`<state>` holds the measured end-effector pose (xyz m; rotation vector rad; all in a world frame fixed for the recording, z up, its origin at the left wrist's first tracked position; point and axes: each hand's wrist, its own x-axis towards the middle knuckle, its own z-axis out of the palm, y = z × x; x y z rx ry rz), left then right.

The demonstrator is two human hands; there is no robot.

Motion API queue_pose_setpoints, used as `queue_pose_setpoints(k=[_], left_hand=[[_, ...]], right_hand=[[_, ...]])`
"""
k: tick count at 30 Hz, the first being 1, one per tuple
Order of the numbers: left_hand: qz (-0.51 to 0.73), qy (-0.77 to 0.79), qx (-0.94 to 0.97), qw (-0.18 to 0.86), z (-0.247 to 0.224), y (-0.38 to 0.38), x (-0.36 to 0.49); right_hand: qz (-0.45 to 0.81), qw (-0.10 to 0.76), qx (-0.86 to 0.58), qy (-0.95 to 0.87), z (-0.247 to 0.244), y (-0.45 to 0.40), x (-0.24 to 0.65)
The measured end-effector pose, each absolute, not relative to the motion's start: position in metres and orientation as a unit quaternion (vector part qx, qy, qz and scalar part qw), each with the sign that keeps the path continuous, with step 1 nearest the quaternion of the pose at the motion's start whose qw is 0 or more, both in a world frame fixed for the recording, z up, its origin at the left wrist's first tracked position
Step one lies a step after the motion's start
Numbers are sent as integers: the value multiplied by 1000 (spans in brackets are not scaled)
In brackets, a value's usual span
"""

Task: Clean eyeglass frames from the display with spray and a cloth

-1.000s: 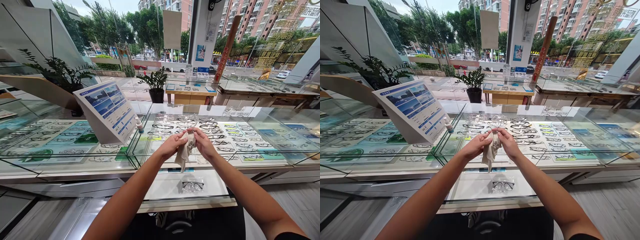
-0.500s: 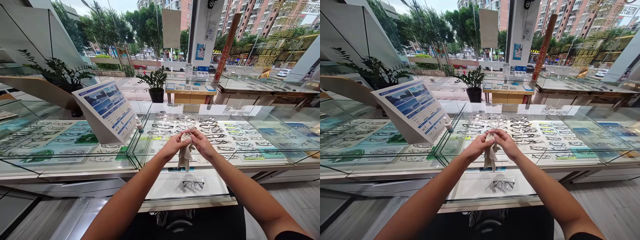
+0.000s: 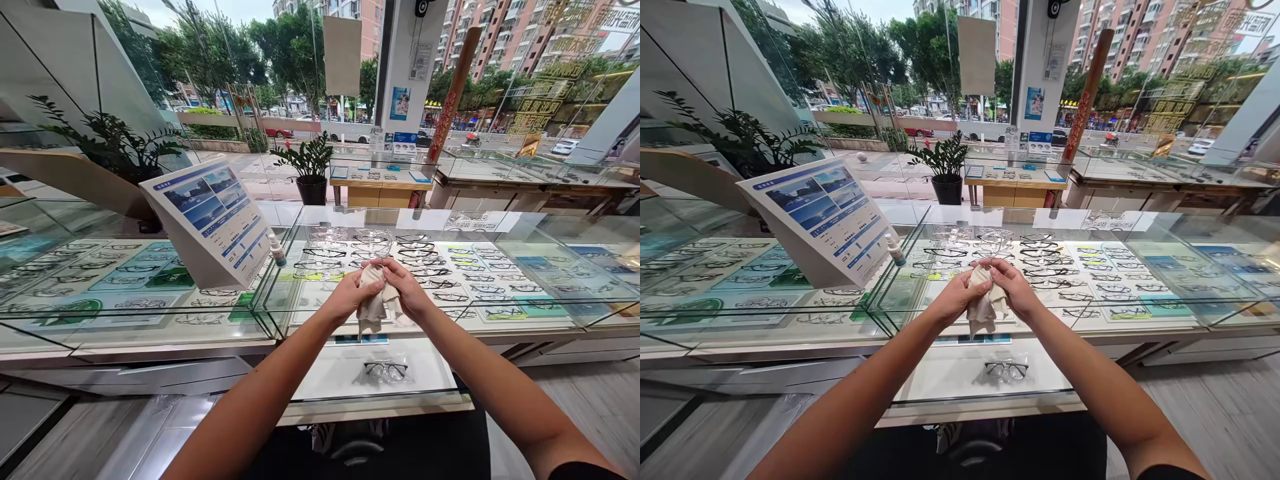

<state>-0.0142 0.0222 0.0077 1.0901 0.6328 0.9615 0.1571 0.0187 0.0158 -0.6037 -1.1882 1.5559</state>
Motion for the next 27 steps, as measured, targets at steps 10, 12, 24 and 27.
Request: queue_pose_setpoints(k=[10,12,24,27], left_hand=[[455,276,459,711,10,20,-12],[452,271,469,709,10,20,-13],[463,311,472,683,13,19,-11],[465,313,469,683,14,20,-11]], right_hand=[[653,531,-272,-467,17,21,159],[653,531,-271,-468,17,21,159],[586,520,-271,-559,9,25,160],[559,509,-283,-591,8,24,161]])
